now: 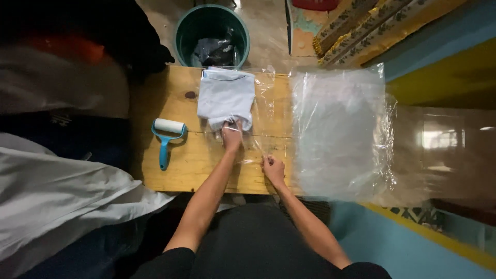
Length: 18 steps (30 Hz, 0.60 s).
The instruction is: The person wraps a folded white garment in a clear plastic sheet on a wooden table. They smooth the plastic around the item and fold the edges to enclose it.
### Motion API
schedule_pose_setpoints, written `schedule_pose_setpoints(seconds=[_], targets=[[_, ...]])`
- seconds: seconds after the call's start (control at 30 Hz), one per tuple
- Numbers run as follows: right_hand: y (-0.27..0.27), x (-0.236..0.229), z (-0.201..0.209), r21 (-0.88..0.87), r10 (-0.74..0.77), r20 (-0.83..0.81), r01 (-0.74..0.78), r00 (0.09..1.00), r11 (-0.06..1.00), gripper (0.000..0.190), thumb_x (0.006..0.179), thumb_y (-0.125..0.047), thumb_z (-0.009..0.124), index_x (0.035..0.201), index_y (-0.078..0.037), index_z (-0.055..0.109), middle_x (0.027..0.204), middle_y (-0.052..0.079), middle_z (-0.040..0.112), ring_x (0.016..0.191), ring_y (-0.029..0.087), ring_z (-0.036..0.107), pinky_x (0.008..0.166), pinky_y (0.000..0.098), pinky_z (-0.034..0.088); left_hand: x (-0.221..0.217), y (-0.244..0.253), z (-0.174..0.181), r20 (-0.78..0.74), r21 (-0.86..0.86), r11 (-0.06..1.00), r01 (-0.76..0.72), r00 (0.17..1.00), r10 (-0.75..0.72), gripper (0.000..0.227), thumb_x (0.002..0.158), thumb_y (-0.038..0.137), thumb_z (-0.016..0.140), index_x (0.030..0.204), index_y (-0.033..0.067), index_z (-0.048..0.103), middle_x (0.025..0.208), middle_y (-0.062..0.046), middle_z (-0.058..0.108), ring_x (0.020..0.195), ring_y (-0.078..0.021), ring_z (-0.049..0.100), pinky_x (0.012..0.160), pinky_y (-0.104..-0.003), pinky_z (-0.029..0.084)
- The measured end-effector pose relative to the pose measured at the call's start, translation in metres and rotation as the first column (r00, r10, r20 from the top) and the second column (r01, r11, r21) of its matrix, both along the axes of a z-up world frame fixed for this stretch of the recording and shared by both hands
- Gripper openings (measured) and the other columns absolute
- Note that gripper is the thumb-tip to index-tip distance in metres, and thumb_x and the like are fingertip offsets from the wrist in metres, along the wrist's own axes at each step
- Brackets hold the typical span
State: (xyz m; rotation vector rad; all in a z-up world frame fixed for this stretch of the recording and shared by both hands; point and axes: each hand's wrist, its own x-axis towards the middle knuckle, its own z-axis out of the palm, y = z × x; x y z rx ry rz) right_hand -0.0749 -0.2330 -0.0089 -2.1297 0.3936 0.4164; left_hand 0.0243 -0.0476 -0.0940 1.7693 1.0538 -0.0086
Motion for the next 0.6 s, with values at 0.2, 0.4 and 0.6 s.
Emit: schedule_pose_setpoints(seconds=[0.2,0.4,0.6], targets=[[0.002,0.000,-0.036,-0.028,0.065,0.011,-0.064,0.998,0.998,0.020,0.092,-0.031,0.069,0.086,-0.013,0.075,0.076,0.008,0.075,0.082,0.032,0.074,0.074,0.0447,0.056,0.007,0.008,0.015,0.217,-0.073,0.973,0.219,0.956,-0.199,0.063,0.084,0.038,0.080,0.133,0.0031,0.062,0.131,-0.024,0.065,0.121,-0.0372,0.064,0.105,-0.048,0.053],[-0.009,0.010,-0.032,-0.038,0.218,-0.062,-0.220,0.974,0.975,0.024,0.091,-0.044,0.073,0.087,-0.021,0.077,0.077,0.005,0.074,0.080,0.026,0.073,0.074,0.0397,0.058,-0.073,0.028,0.030,0.299,0.404,0.727,0.555,0.671,-0.679,0.037,0.088,0.033,0.076,0.115,0.0088,0.070,0.098,-0.014,0.073,0.098,-0.0349,0.070,0.090,-0.045,0.055],[-0.052,0.054,-0.070,0.540,0.114,-0.287,0.063,0.951,0.839,0.064,0.095,-0.019,0.066,0.154,-0.017,0.042,0.133,0.008,0.064,0.086,0.024,0.071,0.061,0.0347,0.062,-0.105,0.126,0.113,0.088,-0.513,0.479,0.712,0.598,-0.796,0.048,0.075,0.018,0.088,0.115,-0.0003,0.070,0.092,-0.018,0.067,0.074,-0.0243,0.067,0.060,-0.036,0.064]])
